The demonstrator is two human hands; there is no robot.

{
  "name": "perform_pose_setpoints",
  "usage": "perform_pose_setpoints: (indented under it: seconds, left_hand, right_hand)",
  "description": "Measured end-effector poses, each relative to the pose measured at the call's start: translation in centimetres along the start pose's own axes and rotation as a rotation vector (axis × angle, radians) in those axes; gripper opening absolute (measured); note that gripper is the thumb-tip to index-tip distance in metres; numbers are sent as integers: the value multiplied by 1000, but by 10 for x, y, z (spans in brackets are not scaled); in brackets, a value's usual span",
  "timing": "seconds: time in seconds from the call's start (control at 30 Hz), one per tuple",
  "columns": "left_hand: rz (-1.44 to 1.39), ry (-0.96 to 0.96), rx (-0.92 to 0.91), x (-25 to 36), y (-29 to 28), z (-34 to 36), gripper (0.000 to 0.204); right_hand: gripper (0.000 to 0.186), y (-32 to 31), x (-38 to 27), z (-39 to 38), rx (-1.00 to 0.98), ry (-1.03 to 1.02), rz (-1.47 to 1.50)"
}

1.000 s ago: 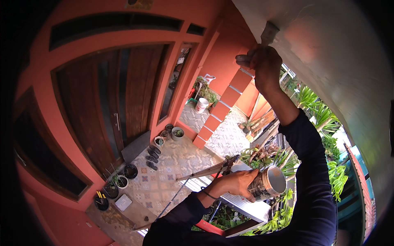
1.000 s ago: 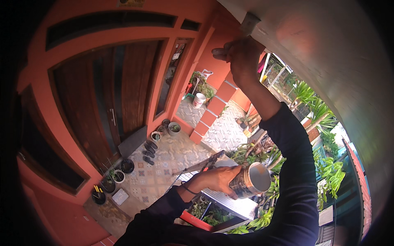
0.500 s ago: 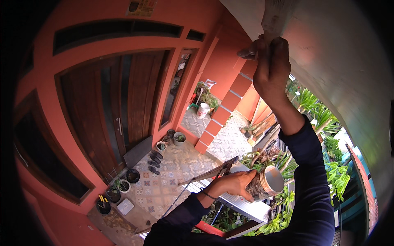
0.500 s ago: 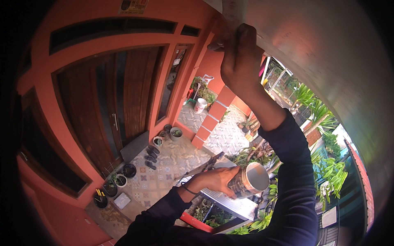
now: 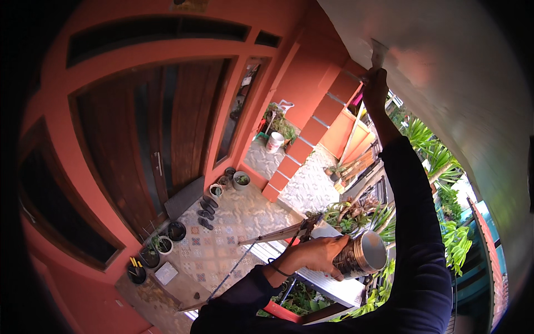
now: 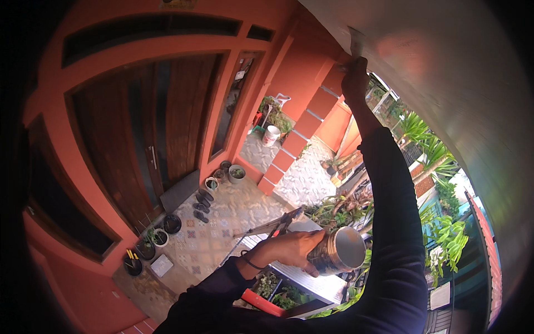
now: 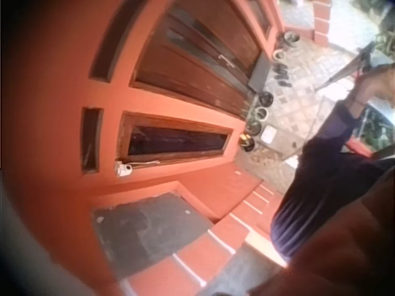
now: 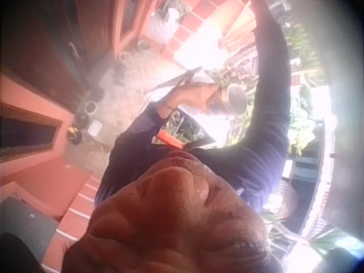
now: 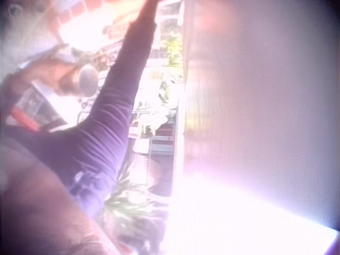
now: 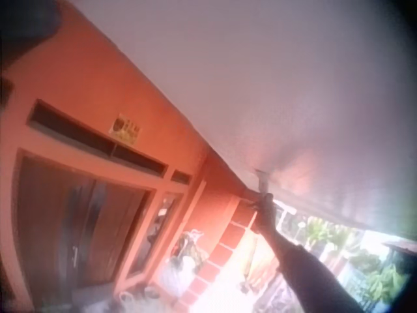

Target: The person stands on a ladder and uses a paintbrush to apply white paint to a ceiling overhang. They repeatedly dip the brush into a paint can and stroke the ceiling surface.

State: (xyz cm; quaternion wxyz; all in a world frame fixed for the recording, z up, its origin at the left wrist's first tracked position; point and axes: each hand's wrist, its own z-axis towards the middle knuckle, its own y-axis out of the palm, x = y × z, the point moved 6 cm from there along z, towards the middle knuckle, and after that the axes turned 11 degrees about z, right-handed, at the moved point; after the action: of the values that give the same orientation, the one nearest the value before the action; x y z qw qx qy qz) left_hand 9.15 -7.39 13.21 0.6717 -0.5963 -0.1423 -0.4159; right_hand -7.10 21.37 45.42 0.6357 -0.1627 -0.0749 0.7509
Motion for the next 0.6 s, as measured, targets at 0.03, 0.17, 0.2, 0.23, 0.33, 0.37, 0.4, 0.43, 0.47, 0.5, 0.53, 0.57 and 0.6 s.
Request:
perform_pose_setpoints:
  seconds: [0.03, 0.17, 0.2, 0.23, 0.33, 0.37, 0.4, 0.43, 0.47, 0.5, 0.53, 0.57, 0.6]
  left_hand:
    - [-8, -1, -16, 0, 0, 0, 131]
    - [-4, -10, -6, 0, 0, -2, 127]
    - [-4, -5, 10, -1, 0, -2, 126]
    - [-2, -2, -1, -3, 2, -1, 121]
    - [-5, 66, 33, -7, 8, 4, 111]
    - [-13, 129, 89, -6, 8, 4, 111]
    - [-31, 196, 148, -6, 8, 4, 112]
    - [-3, 197, 163, -8, 10, 5, 112]
    - [14, 204, 181, -10, 13, 6, 112]
    - [18, 219, 199, -10, 14, 6, 112]
    - [25, 206, 192, -12, 16, 6, 113]
    - [15, 203, 184, -14, 17, 7, 114]
    - [-7, 223, 200, -13, 17, 7, 115]
  right_hand:
    - [17, 0, 22, 3, 1, 28, -41]
    - [23, 3, 107, 17, -8, 219, -12]
    - [23, 4, 121, 20, -30, 181, 16]
    - [23, 5, 136, 21, -34, 193, 18]
    - [24, 9, 163, 32, -59, 178, -98]
    - [24, 9, 170, 35, -57, 268, -139]
    - [24, 12, 165, 38, -83, 198, -114]
    - [24, 13, 163, 40, -98, 231, -72]
    - [21, 14, 166, 35, -100, 405, 68]
    - [18, 14, 168, 27, -75, 603, 214]
    - [15, 16, 159, 20, -149, 626, 278]
    - [13, 19, 150, 12, -217, 672, 358]
    - [10, 21, 145, 5, -260, 783, 415]
